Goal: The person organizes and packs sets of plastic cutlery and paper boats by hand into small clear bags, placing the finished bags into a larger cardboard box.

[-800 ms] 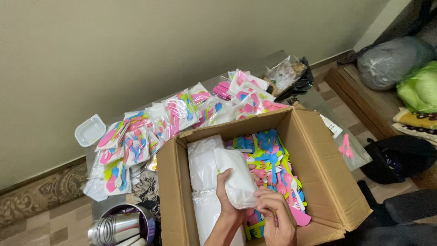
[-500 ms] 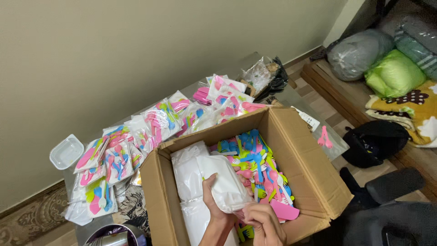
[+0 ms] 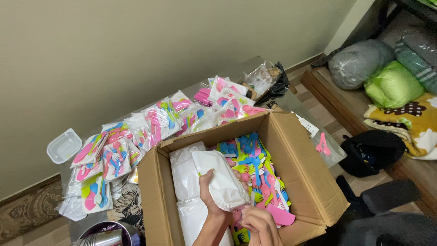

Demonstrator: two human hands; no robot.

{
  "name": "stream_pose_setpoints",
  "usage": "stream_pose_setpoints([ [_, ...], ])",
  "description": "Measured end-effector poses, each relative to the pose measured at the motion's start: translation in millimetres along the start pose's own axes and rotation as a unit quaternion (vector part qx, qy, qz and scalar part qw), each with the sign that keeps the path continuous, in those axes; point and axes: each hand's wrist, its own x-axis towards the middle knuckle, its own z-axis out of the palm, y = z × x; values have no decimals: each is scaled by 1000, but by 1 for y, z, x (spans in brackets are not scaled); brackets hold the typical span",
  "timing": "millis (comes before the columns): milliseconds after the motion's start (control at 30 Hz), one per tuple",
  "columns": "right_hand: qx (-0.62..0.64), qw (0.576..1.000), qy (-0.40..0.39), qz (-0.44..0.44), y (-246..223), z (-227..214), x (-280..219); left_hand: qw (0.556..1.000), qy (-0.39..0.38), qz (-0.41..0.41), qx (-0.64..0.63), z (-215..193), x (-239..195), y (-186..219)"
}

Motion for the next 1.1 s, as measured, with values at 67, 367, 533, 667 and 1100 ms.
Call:
stream_pose_setpoints([
  [67,-4,1000,-11,-24,21,0,-10,998,45,35,13,7,0,3],
  [367,12,964,-149,-220,38,-8,1,989,74,125,15,-1,16,35],
  [533,-55,920,-233,-310,60,-15,14,985,72,154,5,7,18,41],
  [667,-22,936,-261,-237,115,-32,24,980,62,186,26,29,7,41],
  [1100,142,950,-273,-57,51,-23,102,941,115,190,255,86,-21,34],
])
